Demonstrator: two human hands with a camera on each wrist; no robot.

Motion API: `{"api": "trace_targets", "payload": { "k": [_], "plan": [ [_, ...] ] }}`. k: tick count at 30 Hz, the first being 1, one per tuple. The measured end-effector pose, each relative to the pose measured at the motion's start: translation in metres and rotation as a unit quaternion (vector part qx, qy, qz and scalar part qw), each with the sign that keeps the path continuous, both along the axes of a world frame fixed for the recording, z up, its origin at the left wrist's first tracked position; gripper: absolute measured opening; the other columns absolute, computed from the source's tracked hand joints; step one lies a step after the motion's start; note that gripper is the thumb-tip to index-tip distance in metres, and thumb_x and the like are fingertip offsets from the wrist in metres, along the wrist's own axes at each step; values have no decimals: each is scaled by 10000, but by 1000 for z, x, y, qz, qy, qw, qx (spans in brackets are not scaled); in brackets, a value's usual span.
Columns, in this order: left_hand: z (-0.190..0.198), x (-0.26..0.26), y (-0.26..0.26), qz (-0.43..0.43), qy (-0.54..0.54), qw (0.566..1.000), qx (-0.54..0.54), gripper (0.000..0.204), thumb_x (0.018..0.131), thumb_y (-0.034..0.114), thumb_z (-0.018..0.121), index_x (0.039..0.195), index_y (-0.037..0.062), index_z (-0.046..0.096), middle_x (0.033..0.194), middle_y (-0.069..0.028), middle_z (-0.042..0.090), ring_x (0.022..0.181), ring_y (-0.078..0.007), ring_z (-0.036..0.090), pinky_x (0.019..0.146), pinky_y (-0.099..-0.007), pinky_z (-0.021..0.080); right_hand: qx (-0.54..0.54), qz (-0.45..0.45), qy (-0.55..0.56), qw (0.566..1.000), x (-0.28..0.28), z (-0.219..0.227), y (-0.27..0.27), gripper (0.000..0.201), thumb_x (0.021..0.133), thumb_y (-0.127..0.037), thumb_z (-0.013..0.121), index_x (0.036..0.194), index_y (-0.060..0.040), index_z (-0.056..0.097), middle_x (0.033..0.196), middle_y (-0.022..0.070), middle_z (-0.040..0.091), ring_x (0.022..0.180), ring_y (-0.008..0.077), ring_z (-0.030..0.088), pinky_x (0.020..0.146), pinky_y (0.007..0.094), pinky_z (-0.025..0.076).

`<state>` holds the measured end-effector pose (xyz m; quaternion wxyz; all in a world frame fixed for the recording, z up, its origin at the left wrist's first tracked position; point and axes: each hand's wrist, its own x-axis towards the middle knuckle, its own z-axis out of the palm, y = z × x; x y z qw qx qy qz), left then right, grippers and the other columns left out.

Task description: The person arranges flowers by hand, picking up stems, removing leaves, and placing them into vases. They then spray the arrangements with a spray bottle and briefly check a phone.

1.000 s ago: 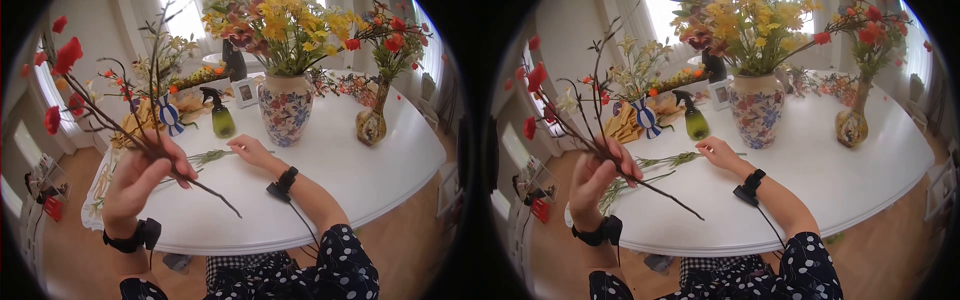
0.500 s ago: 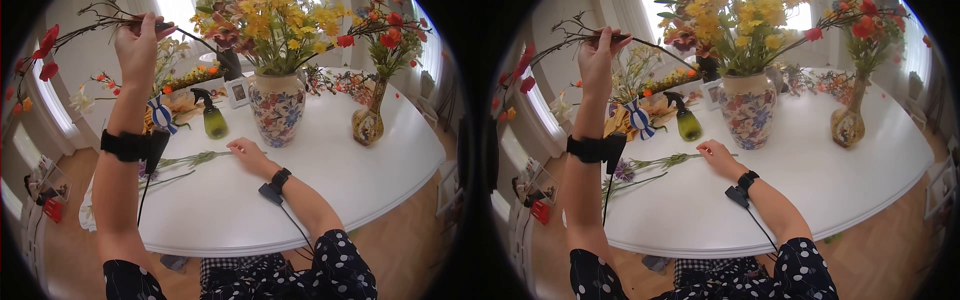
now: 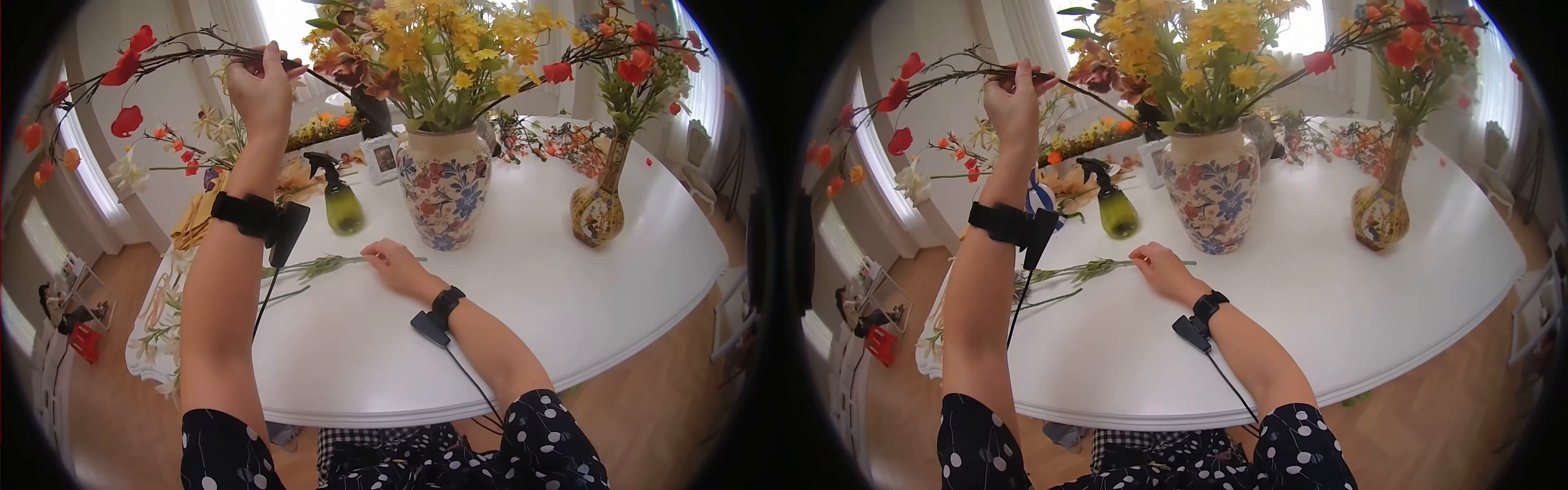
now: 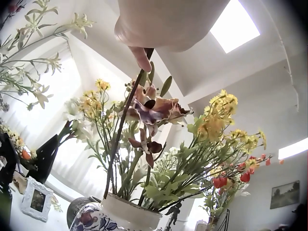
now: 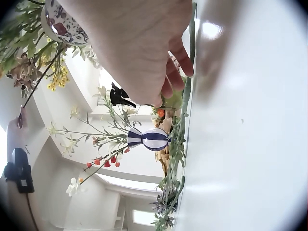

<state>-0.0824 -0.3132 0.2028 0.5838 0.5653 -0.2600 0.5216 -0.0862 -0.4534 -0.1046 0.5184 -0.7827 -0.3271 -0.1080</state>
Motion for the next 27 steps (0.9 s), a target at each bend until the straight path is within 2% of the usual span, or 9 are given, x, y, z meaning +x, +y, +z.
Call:
{"api": "trace_targets", "payload": {
  "k": [4, 9, 11, 19, 27],
  "plan": [
    [6, 9, 16, 6, -27, 998, -47, 165, 941, 60, 538, 988, -62, 437, 918, -152, 572, 761, -239, 658, 675, -340, 631, 0, 3, -3, 1000, 4, -6, 1, 205, 916, -156, 564, 1025, -17, 667, 961, 160, 638, 831, 272, 623, 776, 349, 495],
    [-1, 17, 6, 6, -20, 993, -120, 164, 937, 42, 530, 989, -66, 418, 920, -159, 561, 771, -223, 632, 669, -338, 642, -8, -5, -1, 1000, 5, -6, 2, 195, 909, -145, 574, 1015, -11, 668, 938, 154, 634, 820, 267, 618, 762, 348, 492],
    [-3, 23, 4, -19, -14, 993, -112, 167, 936, 45, 529, 985, -73, 420, 919, -163, 562, 770, -227, 635, 658, -341, 642, -12, -3, -1, 1000, 5, -7, 2, 193, 906, -138, 576, 1019, -10, 665, 935, 153, 633, 815, 263, 615, 759, 344, 491],
    [-8, 46, -6, 26, 8, 996, -85, 187, 912, 80, 570, 957, -67, 463, 889, -160, 599, 709, -222, 660, 588, -310, 617, -23, 6, 10, 1000, 5, -8, 2, 195, 900, -123, 578, 1037, -5, 652, 927, 146, 628, 803, 251, 608, 753, 333, 489],
    [1, 57, -8, 26, -9, 995, -99, 216, 894, 92, 597, 966, -58, 459, 885, -165, 611, 677, -215, 669, 574, -302, 610, -25, 7, 21, 999, 3, -6, 2, 193, 904, -122, 575, 1043, -10, 647, 927, 140, 627, 795, 240, 605, 746, 330, 489]
  ]
}}
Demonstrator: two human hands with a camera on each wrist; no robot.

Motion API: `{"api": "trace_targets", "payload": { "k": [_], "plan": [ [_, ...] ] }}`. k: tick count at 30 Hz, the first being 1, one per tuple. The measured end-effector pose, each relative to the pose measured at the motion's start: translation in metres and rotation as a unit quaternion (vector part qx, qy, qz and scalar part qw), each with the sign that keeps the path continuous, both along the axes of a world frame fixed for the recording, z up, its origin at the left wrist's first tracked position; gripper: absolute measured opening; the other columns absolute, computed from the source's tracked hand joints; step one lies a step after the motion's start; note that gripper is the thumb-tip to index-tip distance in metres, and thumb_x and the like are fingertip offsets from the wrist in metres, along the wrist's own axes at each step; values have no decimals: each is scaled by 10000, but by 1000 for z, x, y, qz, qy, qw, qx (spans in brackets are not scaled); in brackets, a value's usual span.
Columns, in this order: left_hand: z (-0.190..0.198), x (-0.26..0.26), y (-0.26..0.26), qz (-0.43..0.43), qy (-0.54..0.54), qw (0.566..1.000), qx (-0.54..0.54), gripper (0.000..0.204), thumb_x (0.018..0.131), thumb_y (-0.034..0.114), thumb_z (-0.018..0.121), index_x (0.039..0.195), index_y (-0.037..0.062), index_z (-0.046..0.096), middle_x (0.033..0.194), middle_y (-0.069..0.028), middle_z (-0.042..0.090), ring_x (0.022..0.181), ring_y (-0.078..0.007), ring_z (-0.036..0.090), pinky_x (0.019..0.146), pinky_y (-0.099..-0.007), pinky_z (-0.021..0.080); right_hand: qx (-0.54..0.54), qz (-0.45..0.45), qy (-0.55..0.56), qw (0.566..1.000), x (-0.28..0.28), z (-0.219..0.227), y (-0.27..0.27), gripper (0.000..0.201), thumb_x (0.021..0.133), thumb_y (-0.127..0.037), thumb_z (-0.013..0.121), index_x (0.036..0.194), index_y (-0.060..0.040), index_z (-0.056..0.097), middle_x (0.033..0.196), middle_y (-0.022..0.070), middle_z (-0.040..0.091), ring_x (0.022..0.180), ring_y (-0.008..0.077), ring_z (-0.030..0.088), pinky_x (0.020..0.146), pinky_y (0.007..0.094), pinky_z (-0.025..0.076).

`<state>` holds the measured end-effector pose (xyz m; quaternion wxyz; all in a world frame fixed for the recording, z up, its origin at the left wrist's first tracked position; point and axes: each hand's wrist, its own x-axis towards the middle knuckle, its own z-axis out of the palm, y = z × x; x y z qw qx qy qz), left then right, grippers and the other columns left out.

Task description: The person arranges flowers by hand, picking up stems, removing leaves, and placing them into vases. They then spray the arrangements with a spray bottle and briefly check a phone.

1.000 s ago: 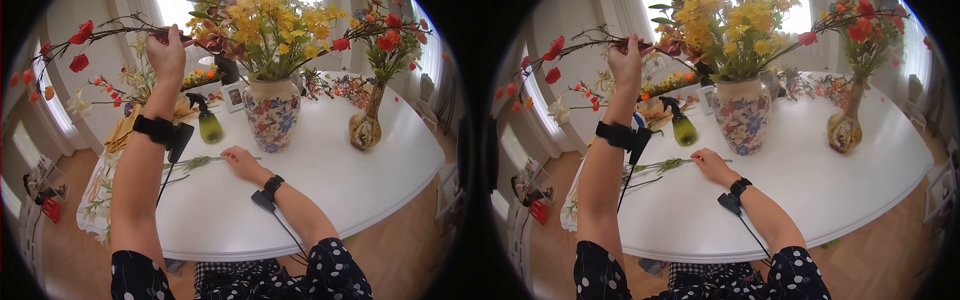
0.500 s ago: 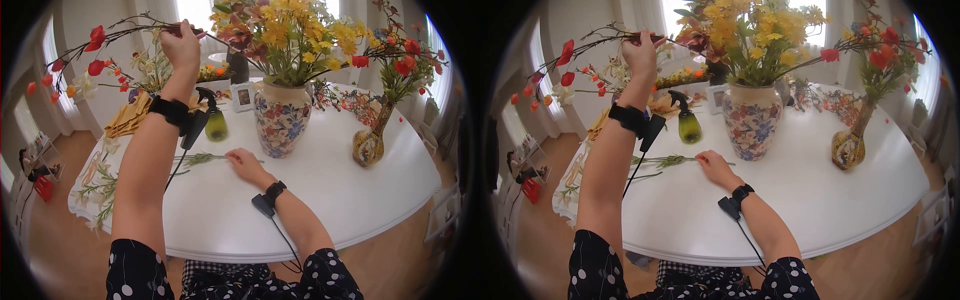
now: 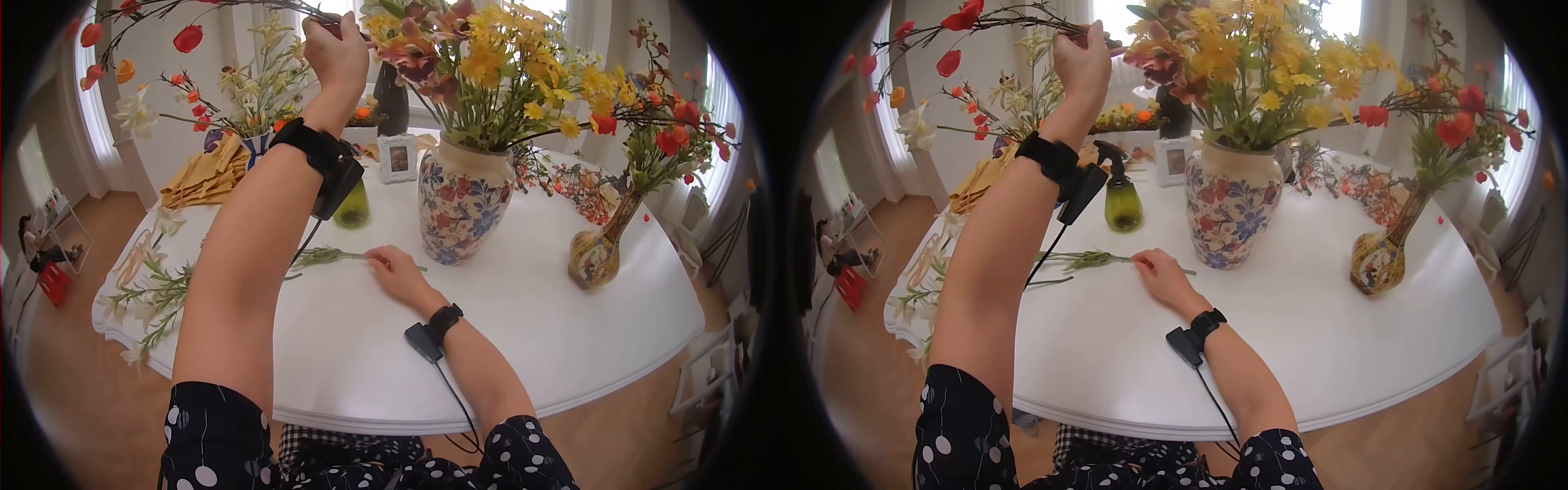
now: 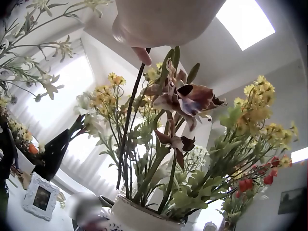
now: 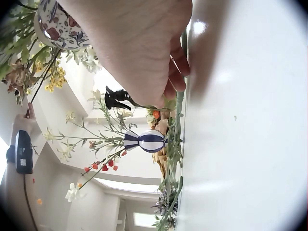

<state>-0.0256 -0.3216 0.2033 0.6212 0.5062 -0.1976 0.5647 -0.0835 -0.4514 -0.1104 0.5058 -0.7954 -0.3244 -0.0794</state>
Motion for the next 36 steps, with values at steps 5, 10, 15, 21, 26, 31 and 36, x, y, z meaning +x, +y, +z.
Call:
{"api": "trace_targets", "payload": {
  "k": [5, 10, 15, 21, 26, 31, 36],
  "plan": [
    [-13, 13, 6, 38, -12, 999, 21, 228, 907, 124, 582, 930, -44, 429, 799, -148, 597, 617, -213, 670, 516, -293, 570, -2, -5, -2, 1000, 0, 0, 0, 197, 907, -120, 573, 1054, -7, 638, 939, 139, 623, 807, 236, 611, 747, 330, 494],
    [-23, -5, 15, 24, 26, 998, 41, 194, 907, 102, 588, 950, -50, 475, 829, -114, 590, 665, -167, 654, 561, -276, 602, 77, -35, -33, 996, -3, 36, 2, 281, 921, -121, 555, 1181, -16, 568, 1067, 139, 591, 898, 234, 614, 780, 331, 500],
    [-28, -10, 32, 57, 58, 994, 75, 192, 917, 123, 584, 945, -45, 496, 822, -107, 602, 680, -160, 655, 554, -254, 581, 147, -122, -210, 959, 42, 114, 9, 479, 934, -133, 505, 1354, 57, 373, 1384, 260, 387, 1293, 375, 380, 1070, 412, 315],
    [-34, -17, 39, 37, 89, 990, 107, 213, 925, 148, 587, 960, -51, 516, 842, -118, 621, 703, -161, 659, 592, -268, 583, 5, -203, -159, 966, 130, 177, 25, 650, 922, -233, 496, 1363, 181, 256, 1431, 384, 217, 1343, 483, 246, 1138, 441, 198],
    [-37, -16, 42, 28, 106, 986, 125, 194, 931, 140, 582, 967, -39, 516, 823, -110, 620, 694, -155, 652, 584, -278, 587, -34, -311, -137, 940, 138, 192, 25, 712, 898, -248, 520, 1396, 148, 201, 1449, 384, 152, 1354, 502, 190, 1143, 441, 172],
    [-32, -3, 39, 14, 35, 995, 97, 192, 919, 138, 598, 926, -30, 504, 811, -111, 617, 671, -151, 649, 563, -278, 586, 91, -222, -280, 930, 119, 197, 15, 662, 883, -223, 564, 1401, 39, 248, 1424, 332, 249, 1357, 441, 232, 1111, 440, 213],
    [-6, -1, 31, -8, -21, 998, 64, 198, 907, 137, 611, 922, -24, 496, 805, -111, 619, 674, -160, 659, 557, -273, 580, 116, -207, -172, 956, 76, 209, 3, 681, 898, -249, 592, 1431, -27, 231, 1446, 219, 282, 1366, 340, 259, 1094, 369, 231]
  ]
}}
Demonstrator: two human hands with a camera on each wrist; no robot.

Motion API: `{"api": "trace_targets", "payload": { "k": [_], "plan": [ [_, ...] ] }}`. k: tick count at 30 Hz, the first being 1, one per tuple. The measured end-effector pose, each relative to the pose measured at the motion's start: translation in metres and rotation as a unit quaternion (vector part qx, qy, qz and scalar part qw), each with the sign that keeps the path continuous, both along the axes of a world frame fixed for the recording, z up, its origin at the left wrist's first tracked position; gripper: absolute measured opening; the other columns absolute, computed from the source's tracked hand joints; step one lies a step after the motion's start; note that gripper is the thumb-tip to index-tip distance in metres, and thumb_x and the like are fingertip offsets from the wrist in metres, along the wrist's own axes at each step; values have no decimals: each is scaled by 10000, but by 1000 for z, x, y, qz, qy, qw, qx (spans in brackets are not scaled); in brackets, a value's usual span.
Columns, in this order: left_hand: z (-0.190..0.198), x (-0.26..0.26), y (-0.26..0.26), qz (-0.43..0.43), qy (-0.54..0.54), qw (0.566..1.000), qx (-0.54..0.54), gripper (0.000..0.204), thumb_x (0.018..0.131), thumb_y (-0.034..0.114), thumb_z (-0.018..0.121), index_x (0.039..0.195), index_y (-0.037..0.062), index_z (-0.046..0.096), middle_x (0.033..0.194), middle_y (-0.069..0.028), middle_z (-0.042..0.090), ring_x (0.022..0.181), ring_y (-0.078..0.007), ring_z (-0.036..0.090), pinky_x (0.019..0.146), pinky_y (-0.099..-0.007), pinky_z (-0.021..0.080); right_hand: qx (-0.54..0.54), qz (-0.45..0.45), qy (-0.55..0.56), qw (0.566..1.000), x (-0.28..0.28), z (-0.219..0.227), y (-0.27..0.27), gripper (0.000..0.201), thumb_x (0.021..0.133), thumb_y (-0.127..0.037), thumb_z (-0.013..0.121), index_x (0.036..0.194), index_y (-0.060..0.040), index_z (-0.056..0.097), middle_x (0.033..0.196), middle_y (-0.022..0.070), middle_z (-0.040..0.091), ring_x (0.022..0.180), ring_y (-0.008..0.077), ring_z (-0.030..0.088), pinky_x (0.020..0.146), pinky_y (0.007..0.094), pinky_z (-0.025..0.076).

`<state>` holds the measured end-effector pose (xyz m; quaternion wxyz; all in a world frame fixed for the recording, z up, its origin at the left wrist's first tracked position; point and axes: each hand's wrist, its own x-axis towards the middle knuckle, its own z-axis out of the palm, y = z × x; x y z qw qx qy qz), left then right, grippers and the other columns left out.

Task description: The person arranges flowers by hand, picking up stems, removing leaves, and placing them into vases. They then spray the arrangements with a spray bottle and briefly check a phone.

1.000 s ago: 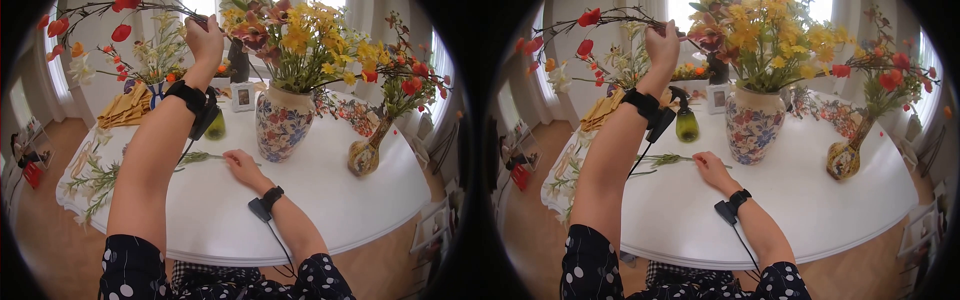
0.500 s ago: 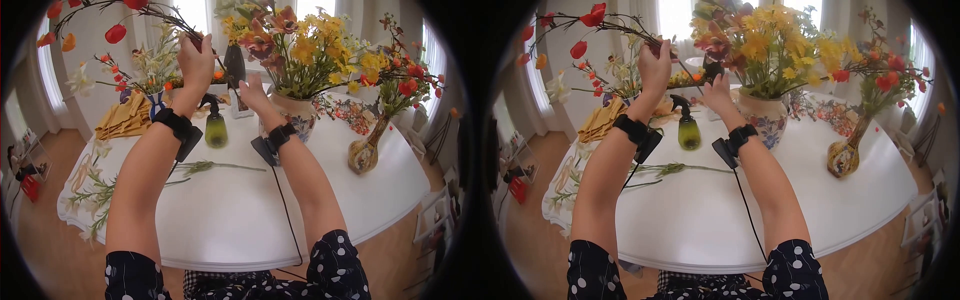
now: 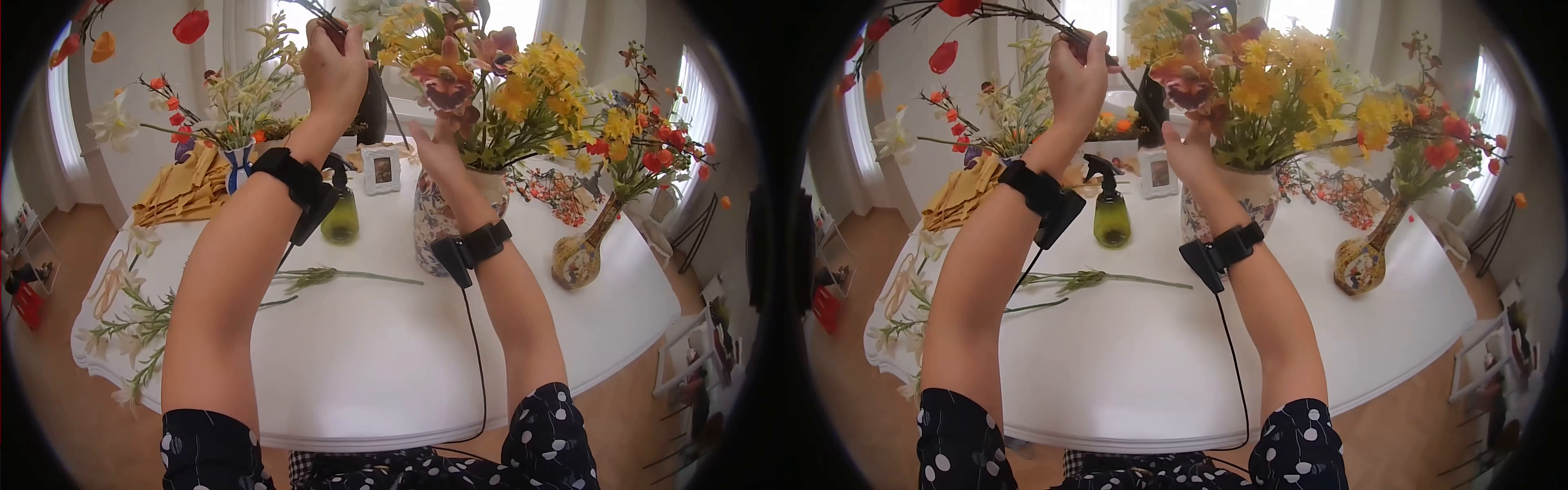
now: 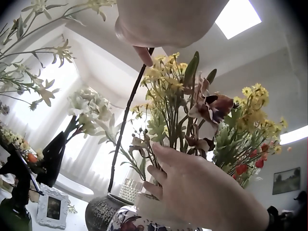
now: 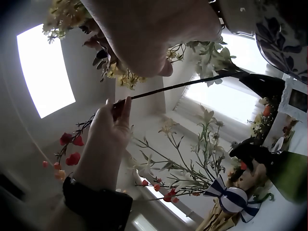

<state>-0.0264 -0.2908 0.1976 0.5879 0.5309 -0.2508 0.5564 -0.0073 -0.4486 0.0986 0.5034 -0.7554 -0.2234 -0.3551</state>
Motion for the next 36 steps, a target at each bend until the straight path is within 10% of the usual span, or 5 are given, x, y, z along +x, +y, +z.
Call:
{"api": "trace_targets", "payload": {
  "k": [6, 13, 16, 29, 36],
  "plan": [
    [40, -15, -3, 124, 30, 991, -34, 244, 912, 237, 578, 965, 6, 521, 728, -186, 630, 726, -329, 666, 684, -434, 512, 52, 125, 88, 987, -5, 3, -18, 577, 931, -228, 585, 1425, -103, 315, 1444, 82, 311, 1316, 216, 301, 1060, 315, 259],
    [29, 7, -17, 94, 72, 993, -21, 215, 902, 175, 608, 947, -9, 506, 751, -157, 625, 572, -244, 625, 517, -358, 515, 18, 135, 69, 988, -22, 8, -20, 590, 936, -234, 580, 1440, -123, 293, 1406, 66, 321, 1262, 194, 332, 1066, 335, 259],
    [26, 32, -18, 194, 22, 980, 46, 263, 875, 236, 652, 919, -7, 562, 802, -118, 634, 724, -210, 647, 667, -332, 522, 55, 155, 91, 982, -41, 11, -14, 631, 939, -246, 575, 1461, -132, 240, 1433, 84, 294, 1309, 227, 304, 1084, 347, 242],
    [18, 52, -6, -78, 125, 986, 82, 289, 894, 238, 631, 1021, -14, 571, 847, -96, 655, 745, -147, 631, 649, -270, 492, 44, 190, 38, 980, -17, 2, -11, 699, 945, -262, 564, 1501, -141, 159, 1526, 104, 211, 1374, 299, 276, 1115, 373, 220],
    [46, 68, 4, -190, 41, 980, 54, 287, 878, 146, 641, 1045, -69, 547, 896, -147, 658, 766, -168, 659, 638, -272, 570, 111, 182, 77, 974, -12, 3, -20, 491, 950, -189, 547, 1394, -88, 363, 1372, 51, 388, 1248, 166, 389, 1065, 337, 294]
  ]
}}
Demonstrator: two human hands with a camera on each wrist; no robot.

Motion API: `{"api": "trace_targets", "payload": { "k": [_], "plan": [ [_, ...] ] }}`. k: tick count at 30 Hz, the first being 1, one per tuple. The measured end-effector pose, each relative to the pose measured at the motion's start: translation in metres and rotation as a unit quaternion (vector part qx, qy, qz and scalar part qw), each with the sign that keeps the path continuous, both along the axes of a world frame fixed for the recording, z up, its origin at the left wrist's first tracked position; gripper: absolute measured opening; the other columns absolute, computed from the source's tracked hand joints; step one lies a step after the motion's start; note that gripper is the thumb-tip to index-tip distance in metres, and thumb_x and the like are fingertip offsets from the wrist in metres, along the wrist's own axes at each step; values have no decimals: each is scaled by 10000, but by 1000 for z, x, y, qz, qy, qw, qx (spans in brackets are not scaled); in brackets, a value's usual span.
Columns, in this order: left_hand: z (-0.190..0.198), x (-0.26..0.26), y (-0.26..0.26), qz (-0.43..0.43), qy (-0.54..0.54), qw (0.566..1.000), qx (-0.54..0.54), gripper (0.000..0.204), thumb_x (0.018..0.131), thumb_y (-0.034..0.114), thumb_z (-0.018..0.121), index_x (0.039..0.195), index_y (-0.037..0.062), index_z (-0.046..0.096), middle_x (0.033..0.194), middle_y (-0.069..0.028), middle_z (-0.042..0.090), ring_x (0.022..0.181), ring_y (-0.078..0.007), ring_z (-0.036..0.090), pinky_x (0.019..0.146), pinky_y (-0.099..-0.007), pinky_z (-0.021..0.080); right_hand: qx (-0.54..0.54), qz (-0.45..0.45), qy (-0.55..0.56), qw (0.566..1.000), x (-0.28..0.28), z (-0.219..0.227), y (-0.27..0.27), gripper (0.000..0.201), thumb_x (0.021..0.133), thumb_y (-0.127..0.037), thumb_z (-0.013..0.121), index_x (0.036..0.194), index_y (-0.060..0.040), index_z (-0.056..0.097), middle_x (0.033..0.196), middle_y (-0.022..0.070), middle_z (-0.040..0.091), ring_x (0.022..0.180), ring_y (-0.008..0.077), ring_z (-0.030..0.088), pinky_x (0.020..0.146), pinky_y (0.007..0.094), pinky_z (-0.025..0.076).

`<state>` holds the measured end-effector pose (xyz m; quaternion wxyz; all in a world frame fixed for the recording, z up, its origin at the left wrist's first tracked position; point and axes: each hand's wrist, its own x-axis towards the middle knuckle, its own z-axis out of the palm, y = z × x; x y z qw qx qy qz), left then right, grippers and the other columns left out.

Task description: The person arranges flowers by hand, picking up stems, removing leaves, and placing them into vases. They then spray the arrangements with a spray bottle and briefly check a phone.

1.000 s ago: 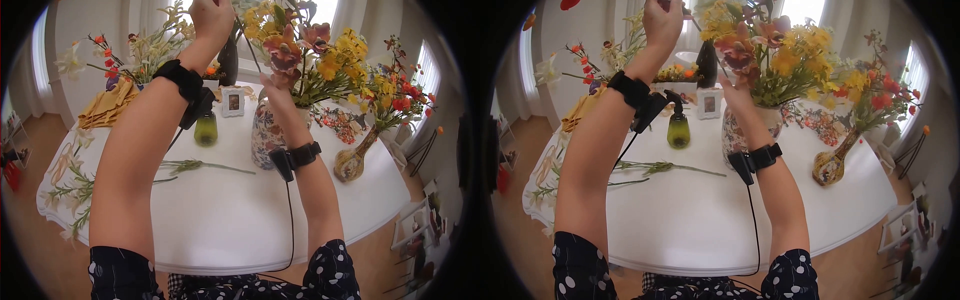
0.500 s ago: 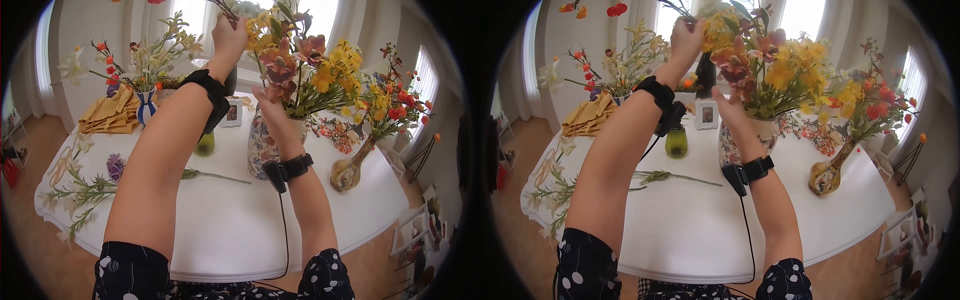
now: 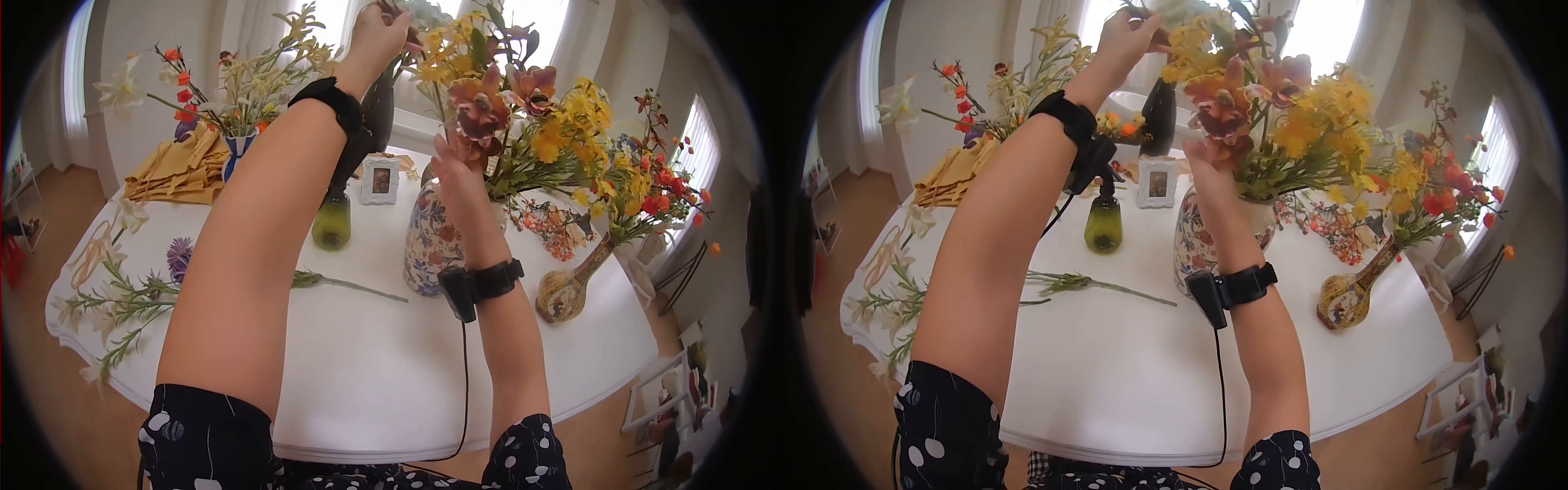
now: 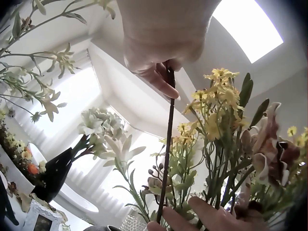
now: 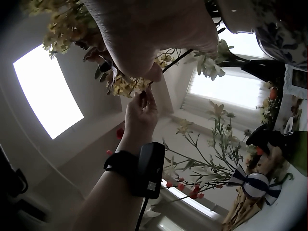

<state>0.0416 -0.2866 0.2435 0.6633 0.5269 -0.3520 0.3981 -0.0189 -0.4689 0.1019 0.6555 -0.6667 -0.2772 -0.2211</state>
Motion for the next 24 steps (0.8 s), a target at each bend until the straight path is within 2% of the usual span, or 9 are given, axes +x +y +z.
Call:
{"api": "trace_targets", "payload": {
  "k": [1, 8, 10, 11, 14, 16, 18, 22, 24],
  "plan": [
    [2, 10, -6, -48, 55, 996, -44, 196, 911, 142, 588, 959, -29, 506, 768, -154, 618, 574, -219, 624, 490, -331, 533, 9, 7, -12, 1000, -4, 1, -2, 442, 959, -151, 532, 1373, -106, 386, 1411, -1, 369, 1267, 141, 389, 1082, 366, 303],
    [-19, 27, -20, -49, 77, 995, -31, 251, 914, 115, 577, 1076, -57, 492, 827, -157, 612, 623, -215, 644, 515, -324, 562, 94, 107, 88, 986, -23, 10, -1, 467, 952, -75, 520, 1378, -90, 332, 1467, 58, 309, 1334, 205, 358, 1091, 426, 339],
    [-28, 34, -29, 7, 19, 1000, -1, 290, 881, 102, 594, 1034, -124, 494, 865, -193, 629, 691, -268, 690, 556, -326, 600, 78, 97, 81, 989, -29, 12, 3, 476, 953, -72, 517, 1385, -90, 319, 1483, 78, 283, 1342, 219, 353, 1094, 426, 341],
    [-37, 19, -19, -1, 48, 995, 88, 302, 870, 110, 605, 1016, -136, 510, 905, -201, 621, 708, -278, 690, 572, -345, 613, 65, 90, 70, 991, -30, 13, 5, 485, 954, -69, 513, 1392, -90, 306, 1499, 98, 257, 1350, 233, 348, 1096, 426, 342],
    [-56, 29, -34, -71, 118, 987, 88, 312, 852, 134, 633, 974, -132, 525, 898, -199, 621, 733, -278, 688, 569, -350, 613, -18, 56, 55, 997, -18, 8, -2, 530, 946, -74, 526, 1414, -102, 277, 1533, 97, 198, 1363, 238, 325, 1090, 407, 340],
    [-70, 40, -44, -24, 162, 983, 86, 333, 820, 170, 666, 939, -127, 571, 836, -187, 646, 733, -273, 690, 572, -351, 583, -11, 45, 34, 998, -15, 3, -1, 562, 941, -87, 538, 1429, -101, 259, 1535, 102, 200, 1370, 235, 313, 1087, 398, 335],
    [-89, 52, -48, -51, 150, 966, 203, 319, 864, 186, 639, 1059, -61, 588, 893, -109, 648, 746, -155, 656, 670, -285, 556, -5, 36, 13, 999, -16, 1, 3, 594, 936, -100, 550, 1444, -100, 241, 1537, 107, 201, 1377, 231, 300, 1084, 388, 329],
    [-113, 66, -75, -112, 176, 950, 231, 332, 870, 200, 639, 1081, -50, 584, 903, -94, 650, 795, -155, 645, 689, -287, 544, -1, 57, 20, 998, -23, 3, 6, 660, 929, -159, 572, 1475, -100, 207, 1497, 118, 272, 1347, 205, 322, 1066, 361, 324],
    [-125, 63, -87, -128, 116, 970, 172, 317, 769, 217, 689, 946, -45, 663, 783, -169, 670, 666, -190, 648, 593, -315, 514, -9, 53, 23, 998, -23, 1, 4, 662, 928, -175, 574, 1478, -94, 216, 1465, 120, 320, 1319, 198, 353, 1060, 345, 326]
  ]
}}
